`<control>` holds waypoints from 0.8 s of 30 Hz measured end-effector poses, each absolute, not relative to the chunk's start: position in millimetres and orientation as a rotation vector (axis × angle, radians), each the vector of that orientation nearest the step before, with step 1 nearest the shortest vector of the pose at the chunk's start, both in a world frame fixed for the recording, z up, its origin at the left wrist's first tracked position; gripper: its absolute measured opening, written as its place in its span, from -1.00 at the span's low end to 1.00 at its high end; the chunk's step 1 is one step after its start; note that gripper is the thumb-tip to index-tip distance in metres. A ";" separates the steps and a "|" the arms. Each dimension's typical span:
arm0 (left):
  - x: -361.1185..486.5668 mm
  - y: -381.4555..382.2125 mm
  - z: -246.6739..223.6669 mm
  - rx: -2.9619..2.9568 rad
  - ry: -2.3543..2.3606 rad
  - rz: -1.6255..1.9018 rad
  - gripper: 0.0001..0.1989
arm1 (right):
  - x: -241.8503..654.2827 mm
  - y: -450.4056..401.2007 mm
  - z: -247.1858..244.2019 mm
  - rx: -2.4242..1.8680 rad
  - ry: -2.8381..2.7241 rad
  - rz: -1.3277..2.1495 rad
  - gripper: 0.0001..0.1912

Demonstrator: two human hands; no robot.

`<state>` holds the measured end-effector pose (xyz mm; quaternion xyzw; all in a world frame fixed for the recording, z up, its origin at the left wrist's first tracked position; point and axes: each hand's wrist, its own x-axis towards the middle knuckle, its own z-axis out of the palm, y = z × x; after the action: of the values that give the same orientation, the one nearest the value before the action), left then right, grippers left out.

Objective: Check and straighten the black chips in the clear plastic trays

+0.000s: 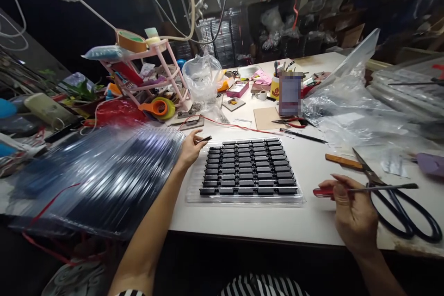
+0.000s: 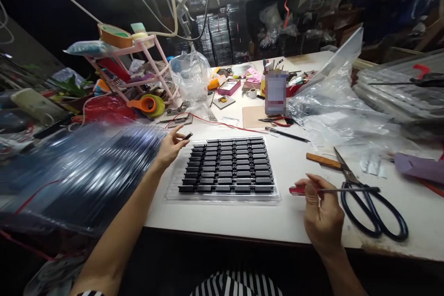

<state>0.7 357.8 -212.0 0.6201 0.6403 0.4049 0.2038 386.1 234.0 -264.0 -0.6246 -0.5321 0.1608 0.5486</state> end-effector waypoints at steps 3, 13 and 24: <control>-5.0 374.0 -227.5 1.839 1.770 0.997 -0.77 | 378.5 228.9 -259.6 -1.494 -1.319 0.444 -0.67; -10.9 359.9 -240.4 2.062 1.866 0.903 -0.80 | 374.1 219.7 -247.9 -1.535 -1.345 0.452 -0.69; -3.5 349.4 -241.4 2.109 1.843 0.921 -0.52 | 377.4 213.8 -239.2 -1.610 -1.228 0.549 -0.70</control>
<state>-3.5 349.4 -241.4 0.7121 0.6221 0.3108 0.0964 377.4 213.8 -239.2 -0.6652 -0.5074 0.2268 0.4986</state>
